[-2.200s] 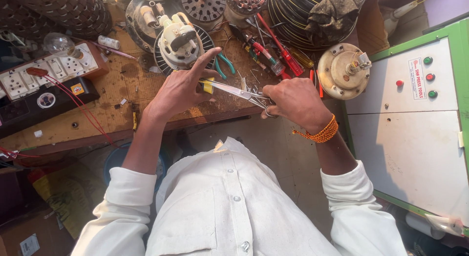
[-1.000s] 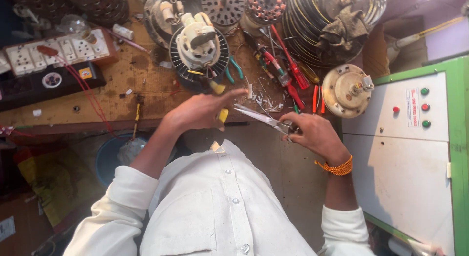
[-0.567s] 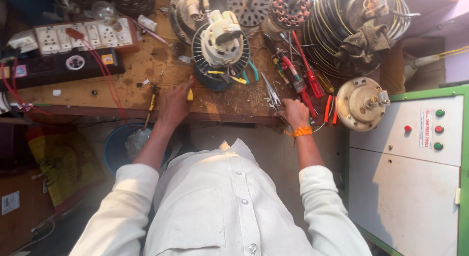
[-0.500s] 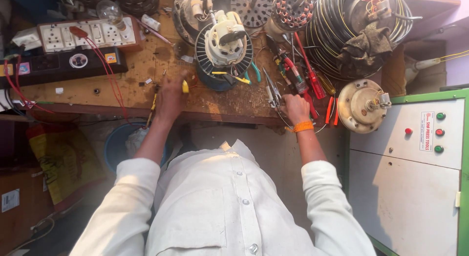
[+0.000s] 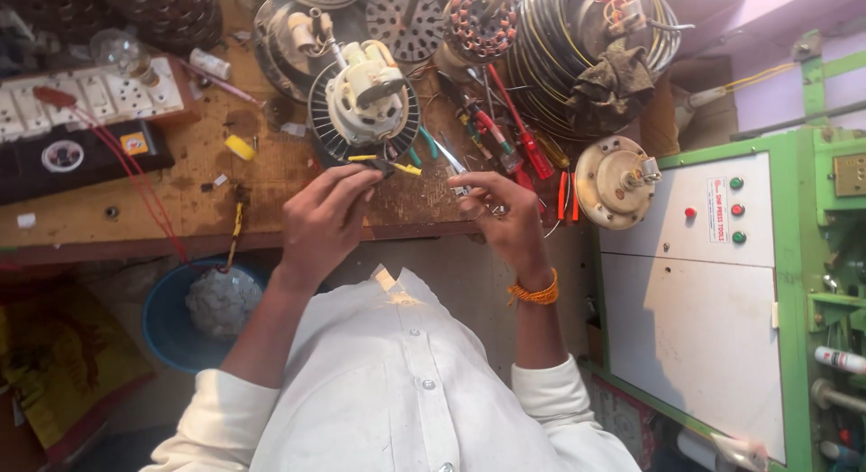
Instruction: The person wraps yellow electrical tape around a wire on a motor component, cuts the tape with scissors, and uses a screwdriver to tighten a screw on the motor. The person then uses pliers to adjust a part of the motor.
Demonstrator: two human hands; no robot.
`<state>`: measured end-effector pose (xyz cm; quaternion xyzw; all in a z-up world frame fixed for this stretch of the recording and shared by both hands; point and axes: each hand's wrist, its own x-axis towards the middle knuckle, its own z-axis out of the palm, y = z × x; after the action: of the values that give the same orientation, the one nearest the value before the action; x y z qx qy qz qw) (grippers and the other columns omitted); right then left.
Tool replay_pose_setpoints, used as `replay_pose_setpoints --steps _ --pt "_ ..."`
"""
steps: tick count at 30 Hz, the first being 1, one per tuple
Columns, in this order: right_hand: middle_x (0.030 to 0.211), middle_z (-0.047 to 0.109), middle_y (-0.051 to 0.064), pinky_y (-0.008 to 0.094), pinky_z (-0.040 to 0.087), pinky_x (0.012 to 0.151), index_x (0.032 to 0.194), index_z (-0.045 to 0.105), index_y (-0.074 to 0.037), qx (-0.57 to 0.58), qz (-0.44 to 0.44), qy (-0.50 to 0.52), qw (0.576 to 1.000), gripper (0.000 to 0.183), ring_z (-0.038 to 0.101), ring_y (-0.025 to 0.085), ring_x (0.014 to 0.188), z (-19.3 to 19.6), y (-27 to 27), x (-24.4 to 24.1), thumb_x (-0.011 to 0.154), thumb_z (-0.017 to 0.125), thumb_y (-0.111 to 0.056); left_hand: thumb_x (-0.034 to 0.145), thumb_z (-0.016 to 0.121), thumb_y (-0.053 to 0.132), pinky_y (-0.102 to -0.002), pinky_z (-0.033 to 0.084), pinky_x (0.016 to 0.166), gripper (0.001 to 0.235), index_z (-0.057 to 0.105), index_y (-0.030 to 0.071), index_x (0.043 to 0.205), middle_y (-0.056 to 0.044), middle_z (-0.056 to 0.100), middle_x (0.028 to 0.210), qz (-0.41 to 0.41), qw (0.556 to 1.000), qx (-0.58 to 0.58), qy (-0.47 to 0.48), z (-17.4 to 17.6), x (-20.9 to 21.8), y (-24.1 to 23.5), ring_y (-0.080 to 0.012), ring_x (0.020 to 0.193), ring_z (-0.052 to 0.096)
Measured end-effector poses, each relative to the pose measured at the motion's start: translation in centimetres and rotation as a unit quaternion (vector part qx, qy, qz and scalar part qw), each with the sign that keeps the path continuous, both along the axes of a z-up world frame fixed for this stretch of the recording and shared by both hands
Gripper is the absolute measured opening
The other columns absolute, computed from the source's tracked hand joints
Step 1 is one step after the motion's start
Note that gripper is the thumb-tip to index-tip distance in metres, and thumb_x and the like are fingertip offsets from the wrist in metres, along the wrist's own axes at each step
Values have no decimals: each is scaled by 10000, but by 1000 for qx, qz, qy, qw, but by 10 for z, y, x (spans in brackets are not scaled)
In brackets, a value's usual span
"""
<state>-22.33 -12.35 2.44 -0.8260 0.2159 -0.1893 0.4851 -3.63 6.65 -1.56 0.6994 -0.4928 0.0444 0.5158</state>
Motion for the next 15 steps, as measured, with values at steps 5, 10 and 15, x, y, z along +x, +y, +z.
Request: replay_pose_setpoints --steps 5,10,15 --pt "1010 775 56 240 563 766 1109 743 -24 -3 -51 -57 997 135 688 80 827 10 16 13 994 695 -74 917 742 127 -342 589 797 256 724 136 1172 -20 734 1184 -53 993 68 -76 23 7 -29 -197 985 729" --pt "981 765 84 239 571 741 1112 723 9 78 -99 -95 987 147 696 95 842 -14 13 -10 1020 672 -94 926 765 194 -348 578 717 208 763 138 1126 -3 739 1051 -87 978 154 -107 22 23 -40 -199 877 728" --pt "984 761 102 253 580 761 1142 694 18 101 -140 -138 975 170 698 110 858 -28 6 -43 1047 646 -114 910 765 208 -346 572 661 169 798 142 1062 -15 759 1009 -100 982 158 -36 22 31 -41 -221 793 724"
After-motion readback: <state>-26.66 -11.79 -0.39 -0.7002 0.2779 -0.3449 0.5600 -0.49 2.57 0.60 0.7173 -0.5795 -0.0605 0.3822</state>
